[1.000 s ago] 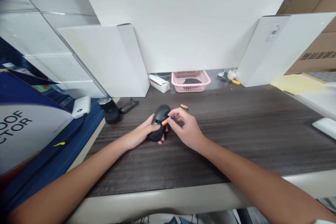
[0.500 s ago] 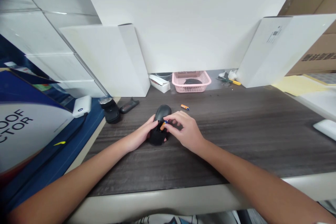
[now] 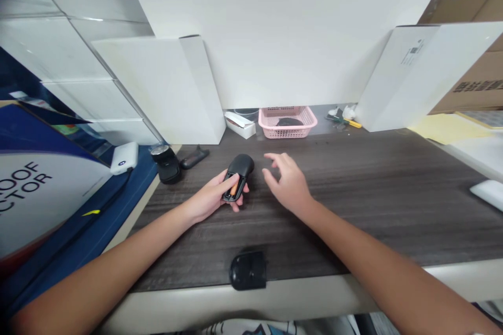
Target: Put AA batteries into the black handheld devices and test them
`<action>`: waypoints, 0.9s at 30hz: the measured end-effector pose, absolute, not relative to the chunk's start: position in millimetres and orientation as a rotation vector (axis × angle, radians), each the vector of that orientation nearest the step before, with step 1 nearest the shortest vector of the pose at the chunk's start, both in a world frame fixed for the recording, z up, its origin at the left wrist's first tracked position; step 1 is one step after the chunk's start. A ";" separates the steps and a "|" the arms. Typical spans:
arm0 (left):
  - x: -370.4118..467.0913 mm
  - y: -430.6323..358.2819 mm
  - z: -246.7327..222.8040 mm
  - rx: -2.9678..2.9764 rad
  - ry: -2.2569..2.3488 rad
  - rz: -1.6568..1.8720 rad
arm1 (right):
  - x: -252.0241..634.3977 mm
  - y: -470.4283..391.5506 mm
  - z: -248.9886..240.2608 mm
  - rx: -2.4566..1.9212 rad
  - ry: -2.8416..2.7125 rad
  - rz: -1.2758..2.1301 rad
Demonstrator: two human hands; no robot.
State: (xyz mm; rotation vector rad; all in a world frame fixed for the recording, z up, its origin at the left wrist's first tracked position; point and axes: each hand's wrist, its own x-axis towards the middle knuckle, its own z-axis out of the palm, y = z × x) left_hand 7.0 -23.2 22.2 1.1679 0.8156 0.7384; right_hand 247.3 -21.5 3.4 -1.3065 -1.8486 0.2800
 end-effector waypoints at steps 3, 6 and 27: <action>6.0 -22.3 22.8 1.189 0.813 0.740 | 262.6 -3.9 -0.4 -1.684 -1.849 0.084; 5.6 -22.8 21.4 1.234 0.803 0.722 | 271.0 4.9 -2.8 -1.894 -1.911 0.129; 9.4 -25.5 17.3 1.213 0.840 0.734 | 260.5 -4.8 -1.2 -1.789 -2.111 0.249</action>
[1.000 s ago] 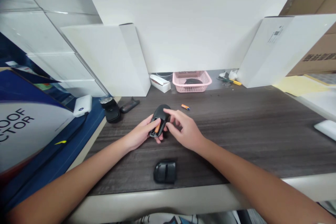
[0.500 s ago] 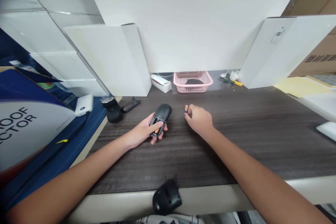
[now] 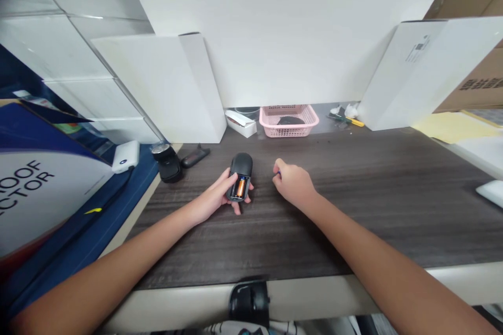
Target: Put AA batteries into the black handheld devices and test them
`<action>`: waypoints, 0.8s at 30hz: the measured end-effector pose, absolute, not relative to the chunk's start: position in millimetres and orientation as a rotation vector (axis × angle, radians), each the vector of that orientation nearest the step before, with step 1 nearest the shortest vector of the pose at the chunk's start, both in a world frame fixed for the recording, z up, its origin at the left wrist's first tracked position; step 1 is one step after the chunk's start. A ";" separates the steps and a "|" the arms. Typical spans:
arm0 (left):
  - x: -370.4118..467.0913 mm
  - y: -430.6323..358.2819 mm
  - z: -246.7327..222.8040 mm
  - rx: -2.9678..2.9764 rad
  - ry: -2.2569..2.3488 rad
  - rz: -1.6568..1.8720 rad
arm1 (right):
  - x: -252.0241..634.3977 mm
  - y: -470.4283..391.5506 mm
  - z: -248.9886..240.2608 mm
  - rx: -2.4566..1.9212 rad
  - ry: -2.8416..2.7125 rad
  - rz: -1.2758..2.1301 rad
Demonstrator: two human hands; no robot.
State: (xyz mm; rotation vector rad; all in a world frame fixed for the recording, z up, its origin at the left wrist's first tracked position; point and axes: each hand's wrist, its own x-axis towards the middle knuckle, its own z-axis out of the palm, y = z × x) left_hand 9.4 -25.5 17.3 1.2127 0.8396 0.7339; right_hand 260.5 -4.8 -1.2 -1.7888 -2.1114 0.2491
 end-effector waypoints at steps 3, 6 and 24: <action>9.3 -25.1 17.5 1.217 0.836 0.707 | 258.1 -7.4 -0.6 -1.830 -2.086 0.252; 8.6 -25.2 17.6 1.226 0.831 0.695 | 258.5 -7.2 1.4 -1.871 -2.062 0.257; 7.7 -25.3 11.4 1.340 0.883 0.679 | 213.5 -65.3 16.0 -1.118 -1.873 0.541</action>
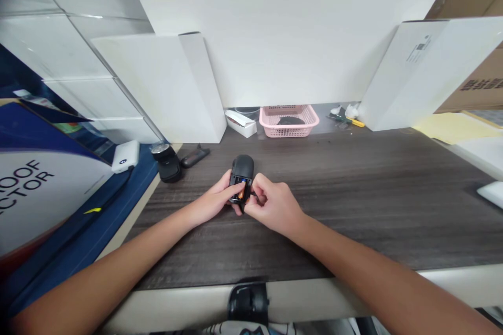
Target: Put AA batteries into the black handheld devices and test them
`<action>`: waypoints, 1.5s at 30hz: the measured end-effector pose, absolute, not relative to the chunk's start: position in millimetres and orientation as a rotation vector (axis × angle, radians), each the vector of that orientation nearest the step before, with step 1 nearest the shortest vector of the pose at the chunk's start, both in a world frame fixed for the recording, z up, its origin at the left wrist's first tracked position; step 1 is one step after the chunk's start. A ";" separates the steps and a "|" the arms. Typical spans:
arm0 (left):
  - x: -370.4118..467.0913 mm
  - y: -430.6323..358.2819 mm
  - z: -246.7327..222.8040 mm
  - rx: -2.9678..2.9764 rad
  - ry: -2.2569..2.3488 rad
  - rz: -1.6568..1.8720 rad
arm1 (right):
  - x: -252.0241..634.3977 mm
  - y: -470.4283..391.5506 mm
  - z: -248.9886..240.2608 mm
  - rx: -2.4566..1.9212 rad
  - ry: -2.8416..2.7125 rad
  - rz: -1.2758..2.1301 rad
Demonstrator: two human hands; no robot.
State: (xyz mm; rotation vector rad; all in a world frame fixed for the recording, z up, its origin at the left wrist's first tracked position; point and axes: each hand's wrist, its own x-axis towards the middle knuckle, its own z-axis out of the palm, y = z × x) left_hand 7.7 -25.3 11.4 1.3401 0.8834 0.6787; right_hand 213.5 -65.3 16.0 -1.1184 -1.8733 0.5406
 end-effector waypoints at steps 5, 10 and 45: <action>8.4 -25.2 11.7 1.353 0.891 0.691 | 217.0 -63.8 16.8 -1.051 -1.933 0.404; 8.6 -27.3 18.1 1.325 0.881 0.663 | 219.8 -62.4 18.0 -1.015 -1.946 0.280; 6.1 -16.8 23.6 0.855 0.746 0.695 | 246.0 -82.9 47.2 -0.940 -2.540 0.777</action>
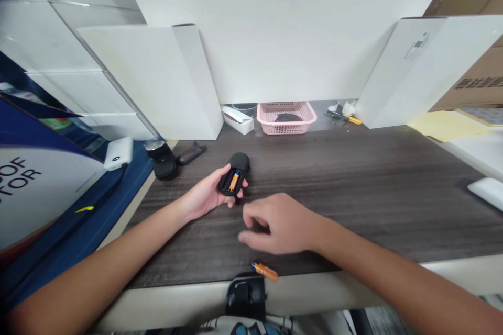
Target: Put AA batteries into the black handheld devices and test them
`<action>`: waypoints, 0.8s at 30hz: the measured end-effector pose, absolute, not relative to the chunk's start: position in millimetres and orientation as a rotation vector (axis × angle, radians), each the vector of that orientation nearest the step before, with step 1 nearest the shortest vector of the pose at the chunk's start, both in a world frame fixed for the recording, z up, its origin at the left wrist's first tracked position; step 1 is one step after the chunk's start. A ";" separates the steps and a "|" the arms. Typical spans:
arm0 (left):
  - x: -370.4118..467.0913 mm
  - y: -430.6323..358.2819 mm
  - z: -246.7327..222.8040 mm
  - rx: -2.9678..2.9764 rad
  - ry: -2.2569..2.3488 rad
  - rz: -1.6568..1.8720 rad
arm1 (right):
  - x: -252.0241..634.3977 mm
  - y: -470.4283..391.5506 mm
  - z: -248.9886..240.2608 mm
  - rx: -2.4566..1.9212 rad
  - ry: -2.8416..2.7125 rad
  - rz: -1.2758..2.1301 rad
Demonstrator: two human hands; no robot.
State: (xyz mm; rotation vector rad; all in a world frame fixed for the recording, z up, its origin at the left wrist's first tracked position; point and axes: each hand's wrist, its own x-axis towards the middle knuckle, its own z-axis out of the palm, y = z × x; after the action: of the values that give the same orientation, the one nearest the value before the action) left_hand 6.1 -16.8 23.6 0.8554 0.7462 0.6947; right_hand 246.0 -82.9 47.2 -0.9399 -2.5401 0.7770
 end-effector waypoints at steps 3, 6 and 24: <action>7.2 -16.5 23.5 0.864 0.761 0.695 | 264.9 -108.4 53.8 -0.990 -2.570 0.938; 7.4 -15.7 22.2 0.864 0.762 0.678 | 274.0 -124.1 48.2 -1.075 -2.565 0.939; 5.7 -20.0 19.7 0.943 0.705 0.627 | 238.8 -110.4 52.4 -0.745 -2.411 0.402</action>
State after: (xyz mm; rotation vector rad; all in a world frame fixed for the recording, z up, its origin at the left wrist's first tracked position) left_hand 5.7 -20.0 19.7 0.9429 0.7055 0.6268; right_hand 238.8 -110.4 52.4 -0.7447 -2.4106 0.4023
